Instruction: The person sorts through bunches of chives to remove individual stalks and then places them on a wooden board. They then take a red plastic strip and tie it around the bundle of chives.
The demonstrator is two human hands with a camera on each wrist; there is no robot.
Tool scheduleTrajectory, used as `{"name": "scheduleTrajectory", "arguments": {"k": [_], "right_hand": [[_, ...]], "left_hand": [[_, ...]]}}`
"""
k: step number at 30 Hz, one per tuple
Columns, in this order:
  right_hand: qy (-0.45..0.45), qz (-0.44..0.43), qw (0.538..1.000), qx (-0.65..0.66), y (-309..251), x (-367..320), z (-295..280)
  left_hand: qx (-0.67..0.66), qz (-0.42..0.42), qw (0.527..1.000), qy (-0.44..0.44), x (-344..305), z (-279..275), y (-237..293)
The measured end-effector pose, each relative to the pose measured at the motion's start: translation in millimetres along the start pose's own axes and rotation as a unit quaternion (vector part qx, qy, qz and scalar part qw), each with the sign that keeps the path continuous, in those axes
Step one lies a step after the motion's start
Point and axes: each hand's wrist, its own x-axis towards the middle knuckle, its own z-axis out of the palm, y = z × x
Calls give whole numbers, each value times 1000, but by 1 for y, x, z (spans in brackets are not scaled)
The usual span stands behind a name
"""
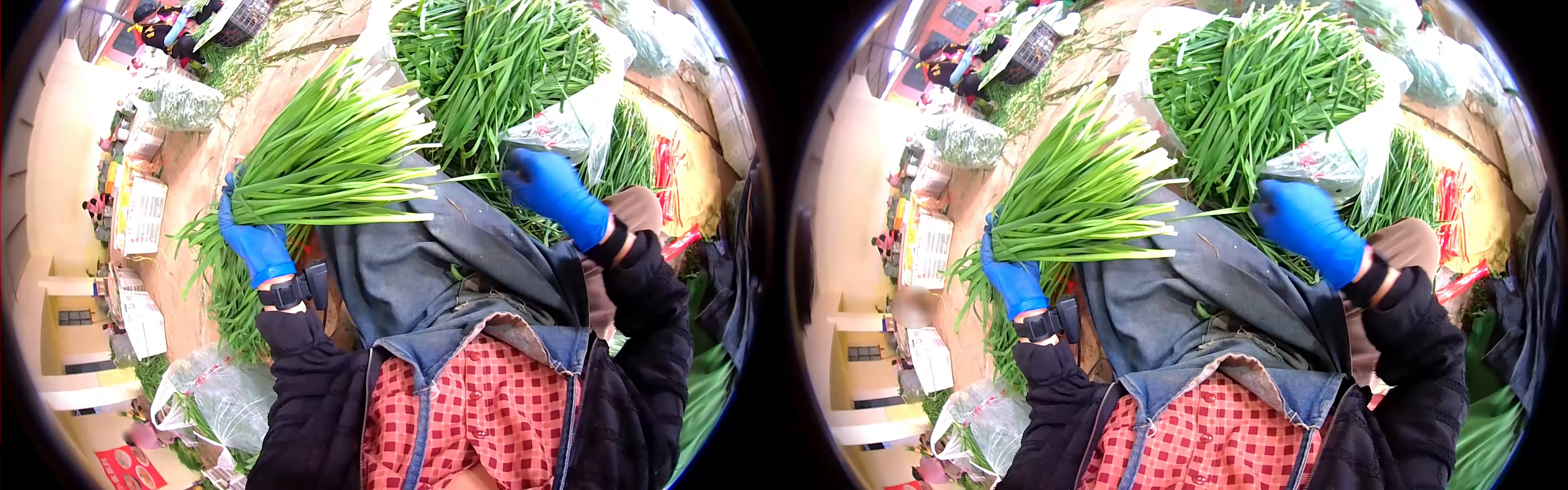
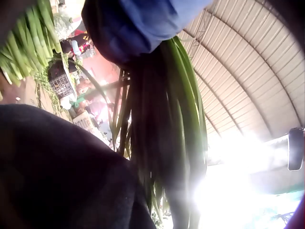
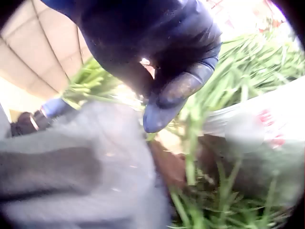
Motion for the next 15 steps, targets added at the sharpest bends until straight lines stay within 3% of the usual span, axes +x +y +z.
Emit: {"name": "scheduleTrajectory", "arguments": {"k": [2, 4, 6, 7, 9, 11, 13, 15], "right_hand": [[-10, -4, 984, -177, 43, -4, -2], [-101, -88, 951, -279, 92, -16, 7], [-189, -115, 933, -284, 91, -24, 15], [-208, -97, 941, -250, 56, -17, 1], [-58, -156, 981, -99, -3, -4, -19], [50, -194, 975, 95, -63, 7, -36], [120, -241, 947, 176, -100, 18, -33], [152, -280, 940, 122, -123, 27, -24]], "left_hand": [[-24, 0, 1000, 4, 2, -7, 4], [-40, -9, 999, -34, 3, -5, 6], [-60, 1, 997, -40, 4, 0, 8], [-75, 18, 997, -28, 11, -4, 7], [-86, 37, 995, -21, 4, 6, 9], [-98, 37, 994, -8, -4, 17, 10], [-119, 43, 992, -21, -12, 29, 9], [-123, 39, 989, -73, -15, 31, 8]]}}
